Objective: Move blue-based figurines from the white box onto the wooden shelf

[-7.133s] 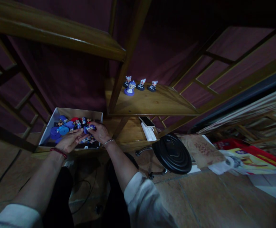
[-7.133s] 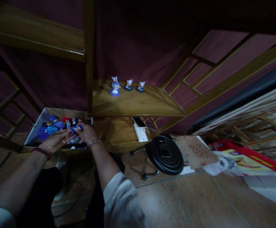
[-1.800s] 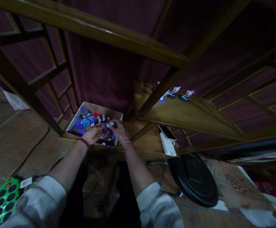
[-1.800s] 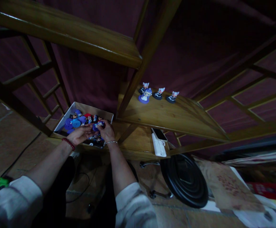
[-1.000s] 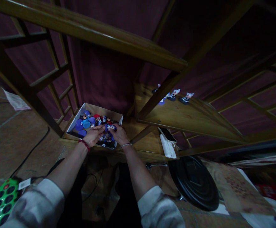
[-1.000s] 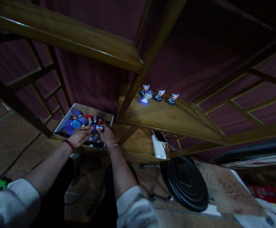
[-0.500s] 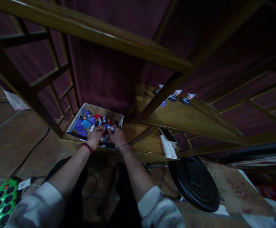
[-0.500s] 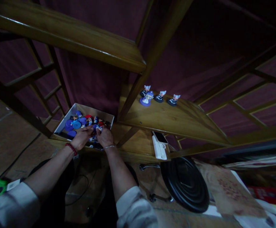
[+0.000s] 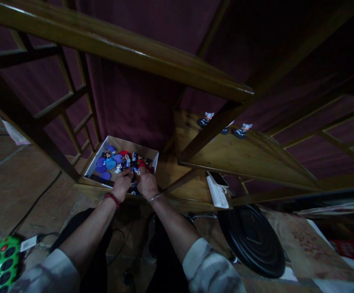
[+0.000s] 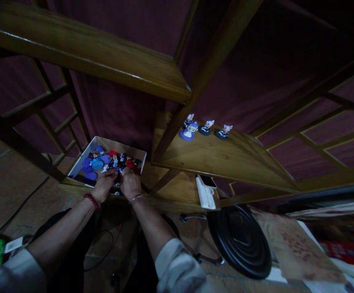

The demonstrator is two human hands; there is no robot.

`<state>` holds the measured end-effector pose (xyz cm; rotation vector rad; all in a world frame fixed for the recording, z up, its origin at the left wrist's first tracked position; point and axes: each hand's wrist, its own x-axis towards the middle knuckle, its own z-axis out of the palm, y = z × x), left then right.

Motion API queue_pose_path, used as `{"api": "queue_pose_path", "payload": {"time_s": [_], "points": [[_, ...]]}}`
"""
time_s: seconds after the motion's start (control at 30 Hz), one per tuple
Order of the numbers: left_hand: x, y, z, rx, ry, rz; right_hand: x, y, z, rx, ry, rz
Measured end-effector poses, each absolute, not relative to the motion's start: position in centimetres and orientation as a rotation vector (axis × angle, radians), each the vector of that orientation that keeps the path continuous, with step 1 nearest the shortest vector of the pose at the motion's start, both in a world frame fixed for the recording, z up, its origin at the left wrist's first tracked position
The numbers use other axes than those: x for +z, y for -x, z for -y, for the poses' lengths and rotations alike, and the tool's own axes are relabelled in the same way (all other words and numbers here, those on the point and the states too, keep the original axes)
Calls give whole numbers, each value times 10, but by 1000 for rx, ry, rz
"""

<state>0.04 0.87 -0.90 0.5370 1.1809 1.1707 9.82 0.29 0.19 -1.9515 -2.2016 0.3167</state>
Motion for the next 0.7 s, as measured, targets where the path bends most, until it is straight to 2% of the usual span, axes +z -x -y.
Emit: {"api": "queue_pose_path", "payload": {"time_s": [0.2, 0.7], "points": [[-8, 4, -12, 1159, -497, -1200, 2, -94, -4, 233, 1911, 2233], [5, 12, -12, 1112, -489, -1275, 3, -94, -8, 292, 1857, 2341]]}}
